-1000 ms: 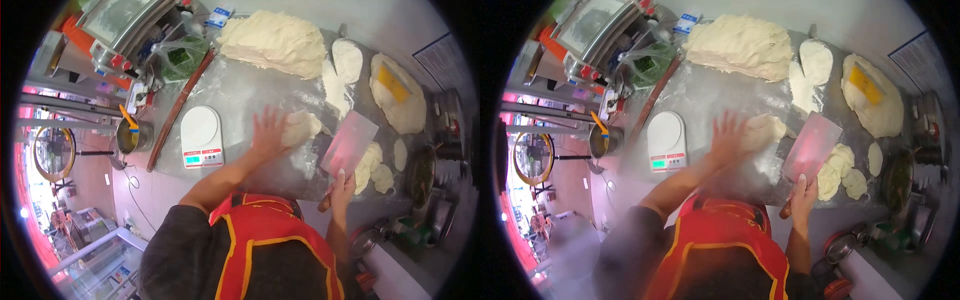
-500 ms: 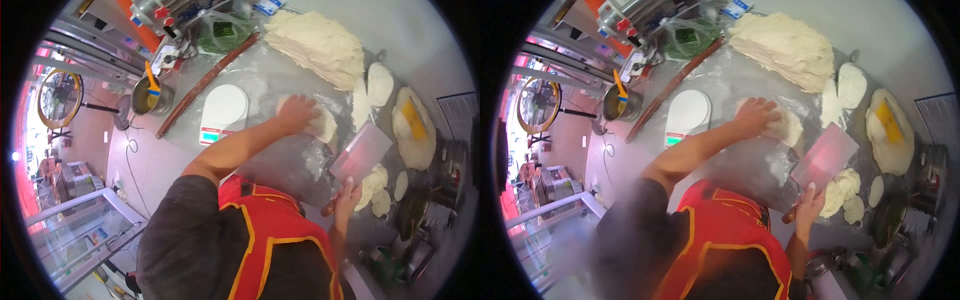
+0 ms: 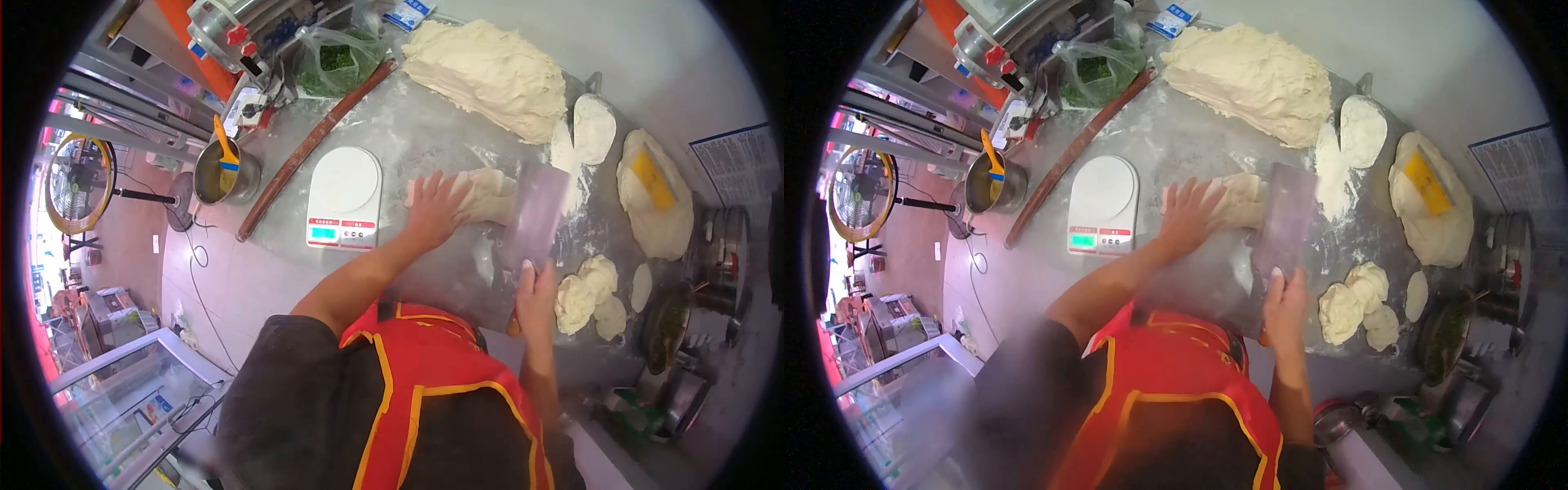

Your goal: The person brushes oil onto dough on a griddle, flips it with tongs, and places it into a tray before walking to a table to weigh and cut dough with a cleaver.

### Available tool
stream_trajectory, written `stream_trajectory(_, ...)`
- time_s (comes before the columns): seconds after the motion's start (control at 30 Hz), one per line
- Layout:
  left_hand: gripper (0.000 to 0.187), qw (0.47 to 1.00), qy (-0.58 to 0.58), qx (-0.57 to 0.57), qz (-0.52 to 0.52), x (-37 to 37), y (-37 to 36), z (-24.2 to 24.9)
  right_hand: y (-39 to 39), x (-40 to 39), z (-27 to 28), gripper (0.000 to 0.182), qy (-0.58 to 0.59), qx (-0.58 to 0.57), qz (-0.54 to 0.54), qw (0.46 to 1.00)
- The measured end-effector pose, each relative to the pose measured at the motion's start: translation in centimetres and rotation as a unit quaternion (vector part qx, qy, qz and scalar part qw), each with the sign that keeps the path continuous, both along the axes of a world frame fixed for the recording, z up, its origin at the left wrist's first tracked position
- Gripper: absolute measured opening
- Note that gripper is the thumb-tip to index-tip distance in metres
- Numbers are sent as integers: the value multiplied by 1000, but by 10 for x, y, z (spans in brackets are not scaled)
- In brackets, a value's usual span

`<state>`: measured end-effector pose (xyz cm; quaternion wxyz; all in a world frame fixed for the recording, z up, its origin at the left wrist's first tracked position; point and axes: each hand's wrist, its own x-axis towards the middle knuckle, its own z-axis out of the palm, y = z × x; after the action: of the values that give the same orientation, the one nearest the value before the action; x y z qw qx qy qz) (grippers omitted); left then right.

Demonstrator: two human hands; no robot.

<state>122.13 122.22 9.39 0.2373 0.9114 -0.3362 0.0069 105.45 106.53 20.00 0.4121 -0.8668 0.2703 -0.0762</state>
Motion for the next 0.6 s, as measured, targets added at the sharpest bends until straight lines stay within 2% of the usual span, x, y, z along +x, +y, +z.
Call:
stream_trajectory(0.07, 63, 1000, -13, -4, -20, 0, 12, -2, 15, 18, 10, 21, 33, -106, 69, 991)
stream_trajectory(0.17, 71, 996, 49, -50, 53, 24, 39, -7, 39, 39, 16, 23, 136, -68, 91, 984)
stream_trajectory(0.27, 74, 967, 224, -122, 1, 39, 65, -2, 54, 54, 7, 24, 164, -99, 126, 973)
stream_trajectory(0.37, 72, 973, 211, -95, -20, 48, 71, 8, 65, 63, -1, 23, 188, -117, 130, 967)
stream_trajectory(0.47, 66, 966, 217, -144, 6, 51, 65, 1, 68, 61, -4, 20, 187, -99, 128, 969)
stream_trajectory(0.6, 61, 893, 415, -170, 34, 77, 66, -3, 72, 62, 5, 19, 195, -87, 129, 968)
